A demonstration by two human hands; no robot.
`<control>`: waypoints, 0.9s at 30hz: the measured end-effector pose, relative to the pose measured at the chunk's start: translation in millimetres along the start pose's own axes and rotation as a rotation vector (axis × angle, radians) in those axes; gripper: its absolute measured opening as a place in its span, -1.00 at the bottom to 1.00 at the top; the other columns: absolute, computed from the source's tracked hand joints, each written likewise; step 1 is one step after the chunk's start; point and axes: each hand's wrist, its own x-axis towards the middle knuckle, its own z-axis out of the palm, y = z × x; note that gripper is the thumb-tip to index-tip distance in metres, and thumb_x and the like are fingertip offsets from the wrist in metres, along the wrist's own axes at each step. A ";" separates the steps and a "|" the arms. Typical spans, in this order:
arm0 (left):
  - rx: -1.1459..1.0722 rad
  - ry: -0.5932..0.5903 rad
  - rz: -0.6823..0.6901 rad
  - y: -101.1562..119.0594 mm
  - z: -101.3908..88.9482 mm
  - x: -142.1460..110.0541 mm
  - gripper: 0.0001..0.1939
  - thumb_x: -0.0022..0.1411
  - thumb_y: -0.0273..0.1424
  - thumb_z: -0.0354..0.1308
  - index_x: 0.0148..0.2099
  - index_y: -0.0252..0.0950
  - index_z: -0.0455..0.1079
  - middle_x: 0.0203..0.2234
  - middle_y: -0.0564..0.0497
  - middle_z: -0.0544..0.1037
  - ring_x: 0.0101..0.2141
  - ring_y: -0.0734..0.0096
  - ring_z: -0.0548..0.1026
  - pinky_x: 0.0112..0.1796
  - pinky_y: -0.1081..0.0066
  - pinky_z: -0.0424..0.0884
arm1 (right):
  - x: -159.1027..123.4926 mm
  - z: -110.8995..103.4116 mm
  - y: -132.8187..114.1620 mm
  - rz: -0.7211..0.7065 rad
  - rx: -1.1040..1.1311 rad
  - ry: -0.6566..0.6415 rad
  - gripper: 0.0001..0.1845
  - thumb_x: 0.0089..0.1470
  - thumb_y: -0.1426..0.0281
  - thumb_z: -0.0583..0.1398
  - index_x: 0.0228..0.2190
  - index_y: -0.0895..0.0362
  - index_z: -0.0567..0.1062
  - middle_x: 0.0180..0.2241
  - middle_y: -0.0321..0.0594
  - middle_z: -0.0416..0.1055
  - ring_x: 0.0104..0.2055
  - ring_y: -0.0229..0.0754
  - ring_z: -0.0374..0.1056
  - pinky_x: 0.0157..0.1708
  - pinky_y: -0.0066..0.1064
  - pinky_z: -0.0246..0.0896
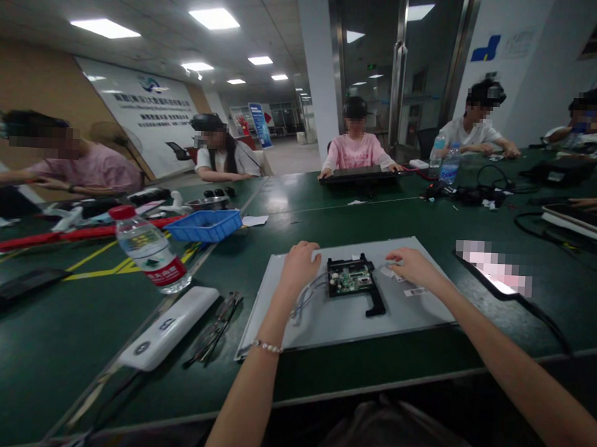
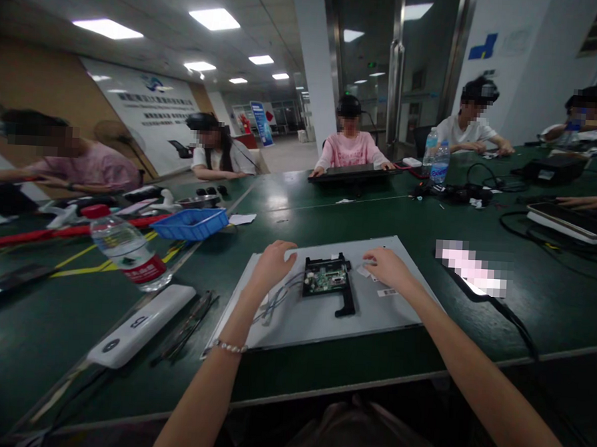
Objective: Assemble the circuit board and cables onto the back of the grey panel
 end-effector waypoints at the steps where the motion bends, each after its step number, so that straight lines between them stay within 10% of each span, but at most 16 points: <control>1: 0.000 -0.015 -0.028 -9.4 -3.5 0.9 -0.71 0.21 -0.43 0.00 -0.06 -0.36 0.44 -0.16 -0.16 0.50 -0.11 0.21 0.43 -0.02 0.31 0.29 | -0.8 -0.6 -1.6 -0.005 -0.005 0.006 -0.67 0.07 0.39 0.15 -0.11 0.21 0.51 -0.08 -0.03 0.45 -0.04 -0.06 0.36 -0.02 -0.31 0.17; 10: -0.174 -0.195 -0.176 -75.6 -9.1 -22.3 -0.63 0.05 -0.31 0.11 -0.08 -0.32 0.46 -0.27 -0.11 0.53 -0.24 0.25 0.48 -0.19 0.38 0.37 | -9.6 0.3 -22.6 -0.082 0.002 0.020 -0.70 0.11 0.39 0.11 -0.14 0.17 0.51 -0.07 -0.08 0.43 -0.02 -0.06 0.33 0.03 -0.28 0.12; 20: -0.271 -0.301 -0.144 -79.3 -9.2 -30.2 -0.76 -0.07 -0.35 0.08 -0.36 -0.27 0.53 -0.51 0.03 0.51 -0.39 0.31 0.44 -0.32 0.42 0.33 | -10.8 2.3 -22.8 -0.073 -0.047 0.015 -0.71 0.11 0.37 0.09 -0.17 0.16 0.52 -0.11 -0.09 0.45 -0.05 -0.07 0.34 -0.01 -0.30 0.14; 27: -0.649 -0.168 -0.257 -65.1 -24.2 -31.9 -0.70 -0.05 -0.23 0.14 -0.34 -0.35 0.48 -0.43 -0.02 0.53 -0.42 0.37 0.43 -0.43 0.48 0.31 | -11.9 1.9 -25.9 -0.097 -0.022 0.046 -0.71 0.11 0.39 0.09 -0.16 0.15 0.51 -0.09 -0.11 0.44 -0.03 -0.08 0.33 0.03 -0.29 0.12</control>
